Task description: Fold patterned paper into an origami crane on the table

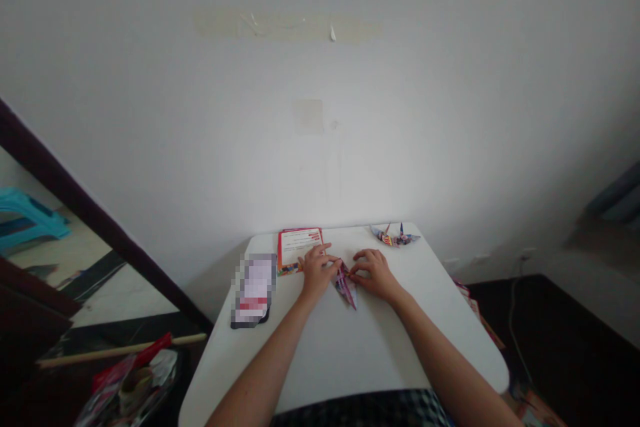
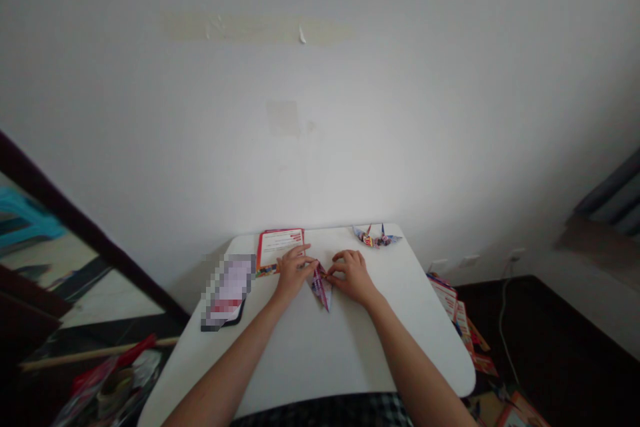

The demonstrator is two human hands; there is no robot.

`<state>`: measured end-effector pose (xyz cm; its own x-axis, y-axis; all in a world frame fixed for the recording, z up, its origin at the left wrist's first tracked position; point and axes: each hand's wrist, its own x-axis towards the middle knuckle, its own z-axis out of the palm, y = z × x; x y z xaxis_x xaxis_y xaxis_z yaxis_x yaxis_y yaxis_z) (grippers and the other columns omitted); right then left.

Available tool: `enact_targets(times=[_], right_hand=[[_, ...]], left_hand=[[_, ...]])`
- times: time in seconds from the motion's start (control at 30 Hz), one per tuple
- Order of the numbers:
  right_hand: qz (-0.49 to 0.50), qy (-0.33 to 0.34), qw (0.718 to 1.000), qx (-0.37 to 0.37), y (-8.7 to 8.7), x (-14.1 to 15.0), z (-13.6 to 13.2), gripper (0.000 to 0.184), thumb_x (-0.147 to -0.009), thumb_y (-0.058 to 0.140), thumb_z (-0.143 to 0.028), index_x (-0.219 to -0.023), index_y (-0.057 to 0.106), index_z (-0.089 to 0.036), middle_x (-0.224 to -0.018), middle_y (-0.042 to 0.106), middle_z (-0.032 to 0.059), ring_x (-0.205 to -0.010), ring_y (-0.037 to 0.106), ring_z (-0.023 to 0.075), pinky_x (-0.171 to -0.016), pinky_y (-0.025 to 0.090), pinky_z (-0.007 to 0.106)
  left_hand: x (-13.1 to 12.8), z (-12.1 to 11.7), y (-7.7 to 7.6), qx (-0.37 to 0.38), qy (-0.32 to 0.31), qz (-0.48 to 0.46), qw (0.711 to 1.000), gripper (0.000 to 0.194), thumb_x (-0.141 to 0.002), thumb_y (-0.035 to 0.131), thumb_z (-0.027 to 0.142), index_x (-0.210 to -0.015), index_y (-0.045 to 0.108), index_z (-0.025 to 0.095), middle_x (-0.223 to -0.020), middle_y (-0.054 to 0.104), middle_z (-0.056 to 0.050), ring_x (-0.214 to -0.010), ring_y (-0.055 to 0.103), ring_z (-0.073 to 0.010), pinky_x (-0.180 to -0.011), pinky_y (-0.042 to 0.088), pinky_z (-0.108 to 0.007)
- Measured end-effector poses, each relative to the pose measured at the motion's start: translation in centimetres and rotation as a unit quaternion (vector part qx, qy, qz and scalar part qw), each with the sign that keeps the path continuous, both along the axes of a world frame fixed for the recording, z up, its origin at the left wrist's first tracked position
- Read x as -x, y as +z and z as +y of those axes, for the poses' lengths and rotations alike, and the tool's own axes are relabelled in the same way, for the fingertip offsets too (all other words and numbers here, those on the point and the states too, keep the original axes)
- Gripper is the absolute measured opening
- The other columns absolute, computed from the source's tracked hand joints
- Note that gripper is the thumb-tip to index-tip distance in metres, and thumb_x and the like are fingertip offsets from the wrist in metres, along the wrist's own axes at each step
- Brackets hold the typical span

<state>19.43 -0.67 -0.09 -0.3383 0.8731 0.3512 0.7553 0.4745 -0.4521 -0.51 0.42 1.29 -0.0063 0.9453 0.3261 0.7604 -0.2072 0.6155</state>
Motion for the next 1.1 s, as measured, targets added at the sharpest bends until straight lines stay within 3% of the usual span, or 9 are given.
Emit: enact_targets(times=[0.2, 0.57, 1.1], right_hand=[[-0.003, 0.006, 1.000, -0.010, -0.2, 0.0, 0.2, 0.009, -0.082, 0.071, -0.036, -0.089, 0.075, -0.033, -0.116, 0.061, 0.0025, -0.116, 0.048, 0.0232, -0.106, 0.031, 0.046], [0.016, 0.007, 1.000, -0.023, -0.7, -0.1, 0.5, 0.008, -0.080, 0.072, -0.034, -0.086, 0.075, -0.032, -0.113, 0.063, 0.0028, -0.114, 0.050, 0.0240, -0.103, 0.033, 0.043], [0.045, 0.000, 0.998, -0.044, -1.6, -0.2, 1.3, 0.006, -0.080, 0.071, -0.031, -0.083, 0.075, -0.029, -0.106, 0.066, 0.0036, -0.107, 0.054, 0.0226, -0.096, 0.039, 0.038]], left_hand=[[-0.2, -0.1, -0.1, -0.028, 0.009, -0.010, 1.000, 0.008, -0.080, 0.070, 0.033, -0.081, 0.078, 0.033, -0.130, 0.062, -0.001, -0.126, 0.047, -0.0293, -0.112, 0.016, -0.067], [0.1, 0.4, -0.6, -0.041, 0.005, -0.021, 0.999, 0.010, -0.082, 0.068, 0.033, -0.081, 0.077, 0.031, -0.129, 0.062, -0.002, -0.127, 0.046, -0.0277, -0.113, 0.020, -0.060], [0.4, 0.1, -0.4, -0.044, 0.014, 0.016, 0.999, 0.017, -0.087, 0.062, 0.040, -0.091, 0.077, 0.034, -0.132, 0.061, -0.003, -0.125, 0.047, -0.0297, -0.110, 0.017, -0.069]])
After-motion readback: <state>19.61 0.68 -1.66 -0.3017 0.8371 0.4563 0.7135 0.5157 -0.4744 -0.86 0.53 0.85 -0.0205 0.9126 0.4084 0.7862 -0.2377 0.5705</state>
